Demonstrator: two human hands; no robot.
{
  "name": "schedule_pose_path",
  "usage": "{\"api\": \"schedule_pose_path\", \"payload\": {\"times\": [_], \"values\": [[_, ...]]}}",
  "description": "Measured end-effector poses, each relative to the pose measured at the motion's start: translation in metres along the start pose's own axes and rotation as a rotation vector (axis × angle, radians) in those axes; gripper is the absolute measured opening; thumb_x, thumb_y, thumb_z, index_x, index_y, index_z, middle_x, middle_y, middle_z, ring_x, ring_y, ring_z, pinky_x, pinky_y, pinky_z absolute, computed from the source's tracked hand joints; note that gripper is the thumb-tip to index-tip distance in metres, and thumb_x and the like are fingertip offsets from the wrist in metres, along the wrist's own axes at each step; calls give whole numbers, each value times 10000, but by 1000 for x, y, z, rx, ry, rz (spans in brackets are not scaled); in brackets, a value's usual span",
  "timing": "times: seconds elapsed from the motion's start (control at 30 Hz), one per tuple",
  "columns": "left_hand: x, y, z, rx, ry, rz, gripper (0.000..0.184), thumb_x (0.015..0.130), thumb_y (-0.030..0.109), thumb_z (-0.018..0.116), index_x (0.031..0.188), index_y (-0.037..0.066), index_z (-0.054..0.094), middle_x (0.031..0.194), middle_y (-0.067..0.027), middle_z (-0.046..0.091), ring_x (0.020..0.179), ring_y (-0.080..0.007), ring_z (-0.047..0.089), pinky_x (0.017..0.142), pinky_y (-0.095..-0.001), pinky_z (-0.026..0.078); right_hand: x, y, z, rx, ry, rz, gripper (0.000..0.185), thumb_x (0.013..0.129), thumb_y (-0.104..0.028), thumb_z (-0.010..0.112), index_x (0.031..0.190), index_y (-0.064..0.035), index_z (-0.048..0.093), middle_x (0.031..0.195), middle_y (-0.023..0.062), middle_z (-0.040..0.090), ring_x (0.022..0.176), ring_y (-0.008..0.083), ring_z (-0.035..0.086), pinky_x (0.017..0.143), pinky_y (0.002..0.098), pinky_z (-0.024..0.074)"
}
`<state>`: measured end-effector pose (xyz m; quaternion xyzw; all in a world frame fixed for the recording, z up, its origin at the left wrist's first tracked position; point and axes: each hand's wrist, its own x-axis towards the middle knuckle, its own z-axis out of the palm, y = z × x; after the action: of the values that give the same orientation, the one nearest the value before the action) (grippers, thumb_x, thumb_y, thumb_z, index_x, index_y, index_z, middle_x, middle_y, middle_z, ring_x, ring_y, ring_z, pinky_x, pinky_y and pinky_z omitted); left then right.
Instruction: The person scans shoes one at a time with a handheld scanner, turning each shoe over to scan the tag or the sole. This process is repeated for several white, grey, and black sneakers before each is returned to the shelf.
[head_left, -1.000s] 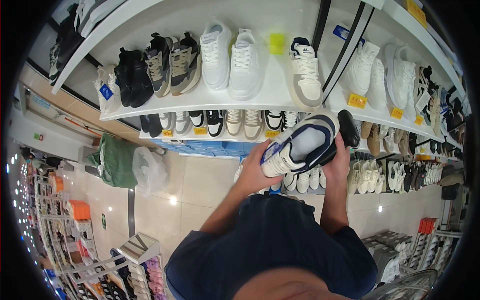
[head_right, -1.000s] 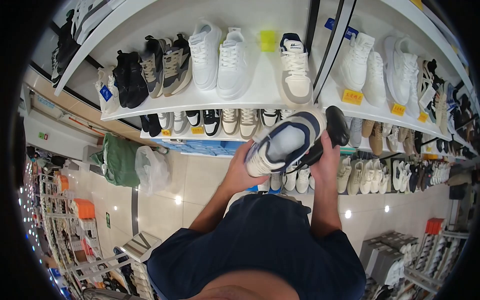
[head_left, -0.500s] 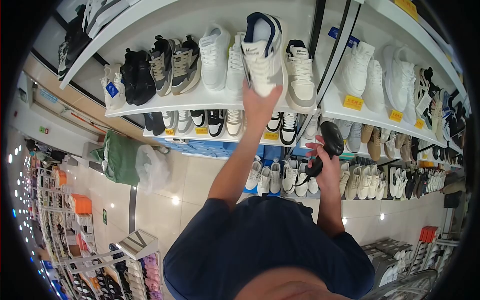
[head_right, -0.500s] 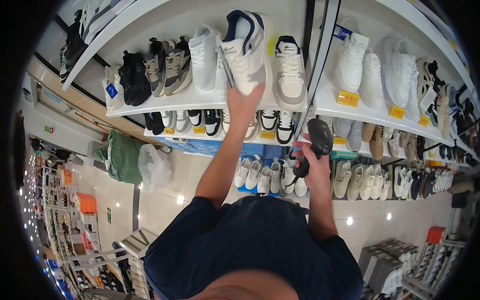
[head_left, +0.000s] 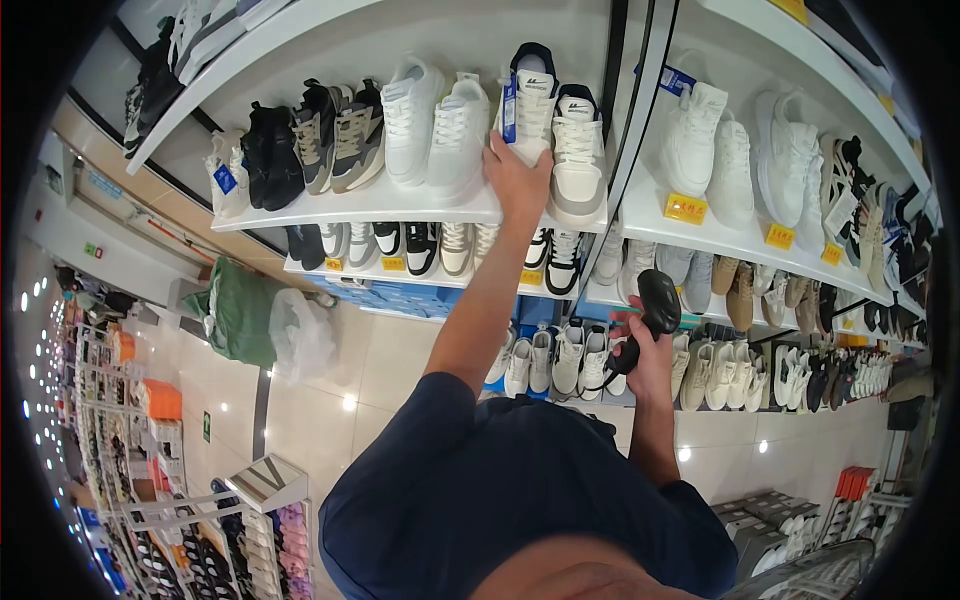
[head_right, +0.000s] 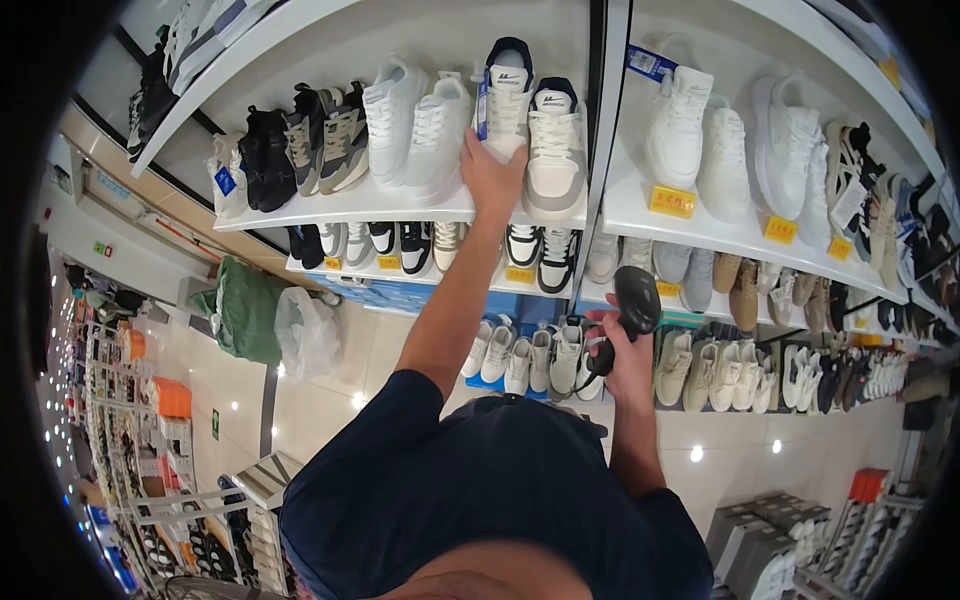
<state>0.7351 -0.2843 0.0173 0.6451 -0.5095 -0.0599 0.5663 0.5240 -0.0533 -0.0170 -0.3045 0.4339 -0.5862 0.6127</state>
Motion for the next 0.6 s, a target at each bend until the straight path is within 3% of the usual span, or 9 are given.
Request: {"api": "schedule_pose_path", "payload": {"times": [0.07,0.17,0.4,0.6], "values": [[-8,-1,3,121,39,133,903,785,185,760,1460,-111,238,1407,-387,339,1297,-532,337,1105,-569,274,1,-1,-5,-3,3,5,410,959,-117,583,1341,-5,485,1029,154,658,769,161,628,540,263,483],[-10,-10,6,88,63,268,889,802,118,742,1476,-112,210,1435,-387,302,1323,-542,297,1121,-583,244,2,-1,-12,7,-3,16,410,959,-117,583,1342,-7,487,1029,154,658,770,159,627,545,262,482],[-11,-12,4,18,52,286,875,803,74,730,1476,-116,205,1441,-365,315,1335,-525,299,1132,-562,242,3,-1,-16,2,-52,43,417,959,-113,597,1345,-2,484,1028,150,663,770,141,622,563,256,479],[-46,-13,-28,-49,16,286,781,826,77,714,1460,-92,290,1422,-331,379,1318,-482,371,1107,-515,318,4,6,-19,-2,-112,67,413,959,-117,607,1338,-4,490,1020,147,666,769,136,622,568,256,478]]}}
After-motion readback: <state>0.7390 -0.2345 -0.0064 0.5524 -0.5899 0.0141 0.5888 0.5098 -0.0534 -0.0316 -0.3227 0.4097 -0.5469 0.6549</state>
